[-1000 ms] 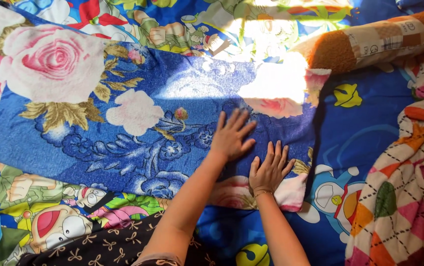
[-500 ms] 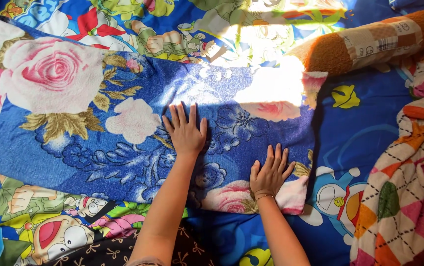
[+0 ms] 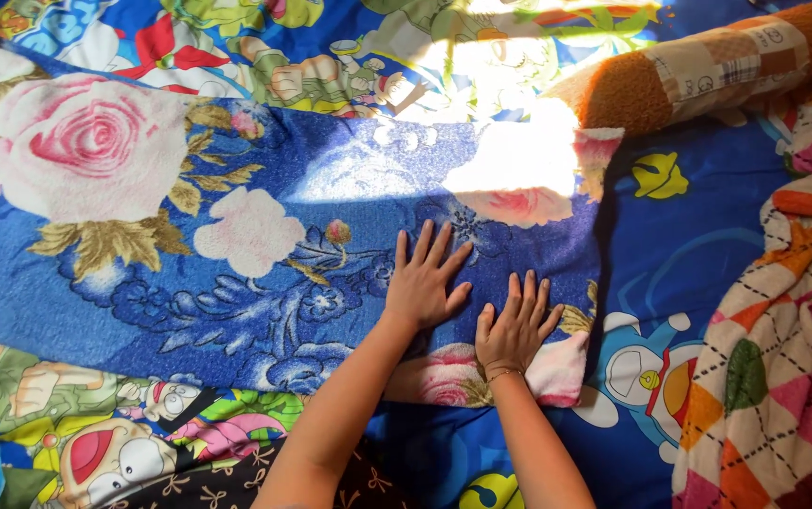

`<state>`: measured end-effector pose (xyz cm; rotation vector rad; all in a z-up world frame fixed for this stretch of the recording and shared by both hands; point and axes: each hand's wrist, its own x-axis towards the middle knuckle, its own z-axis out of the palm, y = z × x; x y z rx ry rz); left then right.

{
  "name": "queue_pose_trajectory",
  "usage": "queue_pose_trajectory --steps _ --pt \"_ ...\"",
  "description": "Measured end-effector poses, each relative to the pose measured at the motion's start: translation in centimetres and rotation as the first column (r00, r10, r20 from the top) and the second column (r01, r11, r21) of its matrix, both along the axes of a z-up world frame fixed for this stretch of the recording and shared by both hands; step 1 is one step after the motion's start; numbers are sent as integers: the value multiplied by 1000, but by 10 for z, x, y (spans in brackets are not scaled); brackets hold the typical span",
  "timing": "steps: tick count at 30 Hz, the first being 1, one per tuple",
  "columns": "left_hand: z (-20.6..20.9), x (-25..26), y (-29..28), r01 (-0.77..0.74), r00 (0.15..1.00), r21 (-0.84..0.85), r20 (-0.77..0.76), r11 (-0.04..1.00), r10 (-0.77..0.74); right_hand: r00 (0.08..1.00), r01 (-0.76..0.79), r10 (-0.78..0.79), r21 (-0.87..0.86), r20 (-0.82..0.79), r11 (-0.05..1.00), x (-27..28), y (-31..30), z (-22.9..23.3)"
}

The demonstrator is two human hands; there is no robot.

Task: The person spreads and shakes out a blanket over a bed, folds it into a compact bundle by hand, smooths it flat, and lifts it up.

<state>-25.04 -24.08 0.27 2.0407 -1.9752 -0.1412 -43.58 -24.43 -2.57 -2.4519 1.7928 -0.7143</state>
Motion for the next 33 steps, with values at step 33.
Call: queue_pose_trajectory --steps 33 --pt "-5 10 59 -186 979 -51 77 981 189 1000 -14 13 -44 -13 999 -1 2 -3"
